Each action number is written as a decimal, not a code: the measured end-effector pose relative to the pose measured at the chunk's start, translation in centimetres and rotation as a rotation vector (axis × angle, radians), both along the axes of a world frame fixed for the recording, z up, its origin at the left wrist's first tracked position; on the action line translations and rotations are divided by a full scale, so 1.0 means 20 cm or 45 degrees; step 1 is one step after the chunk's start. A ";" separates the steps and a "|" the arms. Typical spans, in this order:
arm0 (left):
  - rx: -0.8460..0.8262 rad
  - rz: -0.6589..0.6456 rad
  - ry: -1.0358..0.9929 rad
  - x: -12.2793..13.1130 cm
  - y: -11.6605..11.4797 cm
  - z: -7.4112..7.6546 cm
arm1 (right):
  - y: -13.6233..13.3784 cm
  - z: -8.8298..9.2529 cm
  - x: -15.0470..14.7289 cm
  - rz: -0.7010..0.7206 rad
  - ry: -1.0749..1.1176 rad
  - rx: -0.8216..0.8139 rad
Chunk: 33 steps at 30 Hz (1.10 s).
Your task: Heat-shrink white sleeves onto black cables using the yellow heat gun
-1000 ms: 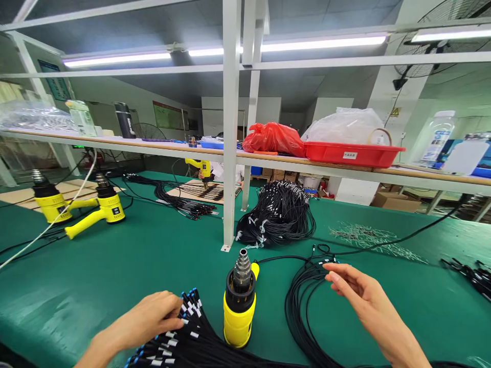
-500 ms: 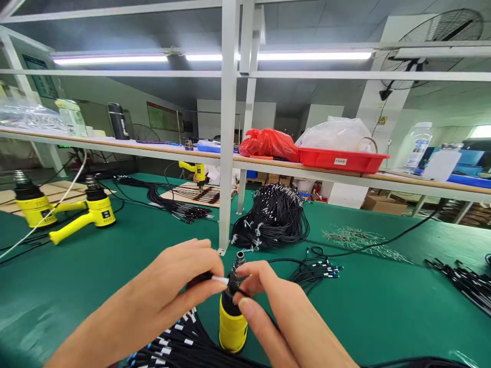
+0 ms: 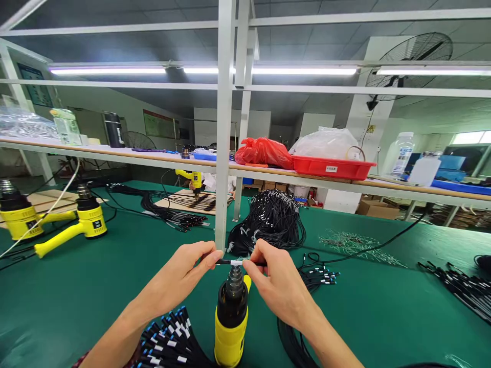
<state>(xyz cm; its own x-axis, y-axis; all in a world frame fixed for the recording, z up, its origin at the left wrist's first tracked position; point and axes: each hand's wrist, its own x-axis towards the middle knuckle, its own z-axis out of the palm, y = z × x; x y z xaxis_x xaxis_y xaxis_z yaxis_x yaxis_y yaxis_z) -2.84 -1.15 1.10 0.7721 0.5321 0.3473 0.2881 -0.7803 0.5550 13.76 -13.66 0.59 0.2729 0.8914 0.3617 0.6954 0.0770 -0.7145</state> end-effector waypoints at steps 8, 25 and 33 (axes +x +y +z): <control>-0.197 -0.032 -0.093 0.01 0.02 -0.04 | 0.02 -0.01 0.00 -0.079 -0.111 -0.019; -0.243 0.009 -0.159 0.03 0.03 -0.05 | 0.06 -0.05 0.02 -0.105 -0.125 -0.007; -0.240 0.015 -0.178 0.02 0.04 -0.05 | 0.03 -0.02 0.03 -0.093 -0.154 -0.054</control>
<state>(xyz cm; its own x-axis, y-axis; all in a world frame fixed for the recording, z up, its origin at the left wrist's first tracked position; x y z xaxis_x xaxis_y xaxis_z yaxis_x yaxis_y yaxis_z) -2.38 -0.44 0.10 0.7165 0.6067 0.3442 0.2067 -0.6559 0.7260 14.45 -12.98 0.22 0.2941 0.8862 0.3580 0.7793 -0.0055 -0.6266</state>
